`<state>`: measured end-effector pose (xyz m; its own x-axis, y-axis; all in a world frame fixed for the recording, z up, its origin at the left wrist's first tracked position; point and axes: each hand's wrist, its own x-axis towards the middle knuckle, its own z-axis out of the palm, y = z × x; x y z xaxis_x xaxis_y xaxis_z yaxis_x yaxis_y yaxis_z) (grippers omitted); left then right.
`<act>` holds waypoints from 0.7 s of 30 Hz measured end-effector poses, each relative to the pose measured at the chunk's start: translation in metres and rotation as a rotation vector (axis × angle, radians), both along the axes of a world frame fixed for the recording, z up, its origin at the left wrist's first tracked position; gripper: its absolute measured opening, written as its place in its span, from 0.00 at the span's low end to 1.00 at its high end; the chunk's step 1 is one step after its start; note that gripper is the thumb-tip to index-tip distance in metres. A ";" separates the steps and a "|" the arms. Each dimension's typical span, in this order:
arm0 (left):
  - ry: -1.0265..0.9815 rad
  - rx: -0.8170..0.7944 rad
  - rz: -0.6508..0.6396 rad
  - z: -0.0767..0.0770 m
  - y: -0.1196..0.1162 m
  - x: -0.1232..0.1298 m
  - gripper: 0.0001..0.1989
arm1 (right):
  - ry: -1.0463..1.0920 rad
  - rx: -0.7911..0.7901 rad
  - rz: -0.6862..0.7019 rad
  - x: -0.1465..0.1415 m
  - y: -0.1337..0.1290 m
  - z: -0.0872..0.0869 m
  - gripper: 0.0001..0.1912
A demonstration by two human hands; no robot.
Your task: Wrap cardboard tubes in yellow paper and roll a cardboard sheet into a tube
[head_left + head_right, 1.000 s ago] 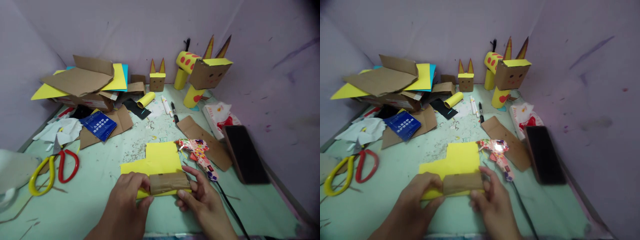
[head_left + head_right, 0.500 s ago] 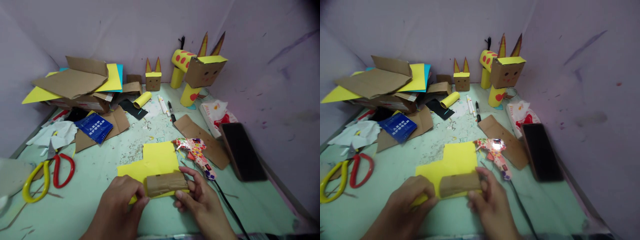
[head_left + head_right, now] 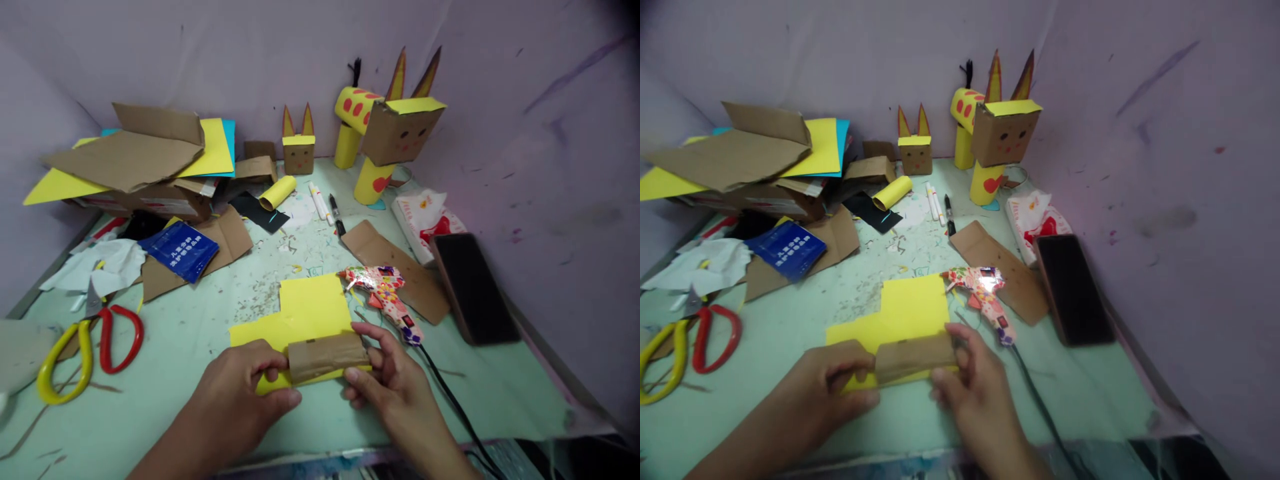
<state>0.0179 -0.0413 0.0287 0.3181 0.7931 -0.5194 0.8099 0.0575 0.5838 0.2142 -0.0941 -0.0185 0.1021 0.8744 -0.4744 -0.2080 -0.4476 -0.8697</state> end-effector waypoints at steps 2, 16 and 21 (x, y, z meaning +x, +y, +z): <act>-0.009 0.001 -0.035 0.001 -0.001 0.000 0.06 | 0.007 0.004 0.009 0.000 0.000 0.000 0.29; -0.065 0.021 0.053 -0.012 -0.003 0.006 0.10 | 0.001 0.011 0.043 0.003 -0.001 -0.007 0.27; -0.026 0.034 0.006 -0.009 -0.004 0.005 0.06 | -0.003 -0.001 0.032 0.002 0.001 -0.003 0.27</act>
